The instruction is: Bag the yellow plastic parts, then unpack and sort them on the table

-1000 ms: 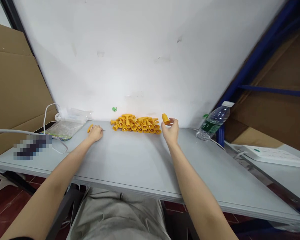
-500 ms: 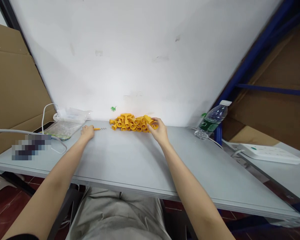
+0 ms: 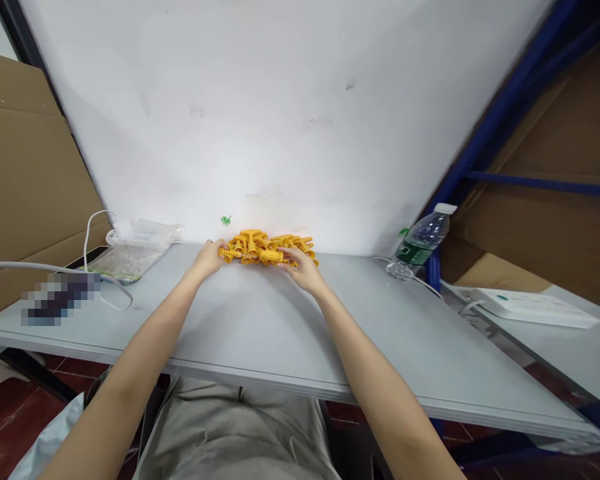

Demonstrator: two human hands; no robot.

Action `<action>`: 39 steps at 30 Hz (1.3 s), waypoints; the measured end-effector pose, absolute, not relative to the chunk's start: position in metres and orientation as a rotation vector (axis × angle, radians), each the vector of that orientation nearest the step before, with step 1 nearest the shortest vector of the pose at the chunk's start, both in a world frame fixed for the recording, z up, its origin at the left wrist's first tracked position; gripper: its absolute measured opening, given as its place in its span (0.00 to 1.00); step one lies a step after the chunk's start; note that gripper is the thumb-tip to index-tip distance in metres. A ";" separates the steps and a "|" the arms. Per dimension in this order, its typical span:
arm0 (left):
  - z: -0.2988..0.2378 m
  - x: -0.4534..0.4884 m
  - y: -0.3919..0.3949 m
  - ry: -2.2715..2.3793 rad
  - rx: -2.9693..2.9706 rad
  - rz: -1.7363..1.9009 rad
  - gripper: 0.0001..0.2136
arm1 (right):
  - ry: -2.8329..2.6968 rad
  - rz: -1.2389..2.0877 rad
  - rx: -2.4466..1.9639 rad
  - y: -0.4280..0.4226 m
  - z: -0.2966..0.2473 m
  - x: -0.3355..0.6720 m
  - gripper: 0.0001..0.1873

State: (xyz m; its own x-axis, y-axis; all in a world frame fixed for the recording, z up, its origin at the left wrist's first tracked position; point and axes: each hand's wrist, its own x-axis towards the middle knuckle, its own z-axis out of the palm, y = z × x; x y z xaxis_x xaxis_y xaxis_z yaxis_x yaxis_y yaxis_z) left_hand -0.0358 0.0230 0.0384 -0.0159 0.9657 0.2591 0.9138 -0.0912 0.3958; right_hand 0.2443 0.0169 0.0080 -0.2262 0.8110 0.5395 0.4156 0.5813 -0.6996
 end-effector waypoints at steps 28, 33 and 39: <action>0.003 0.006 -0.008 1.563 2.331 1.151 0.18 | -1.851 0.701 -0.985 0.015 0.005 0.247 0.31; 0.001 0.005 -0.004 1.486 2.350 1.164 0.17 | -1.701 0.849 -1.059 0.009 0.007 0.239 0.35; -0.002 0.004 0.000 1.445 2.311 1.183 0.16 | -1.527 0.978 -1.243 0.002 0.012 0.228 0.35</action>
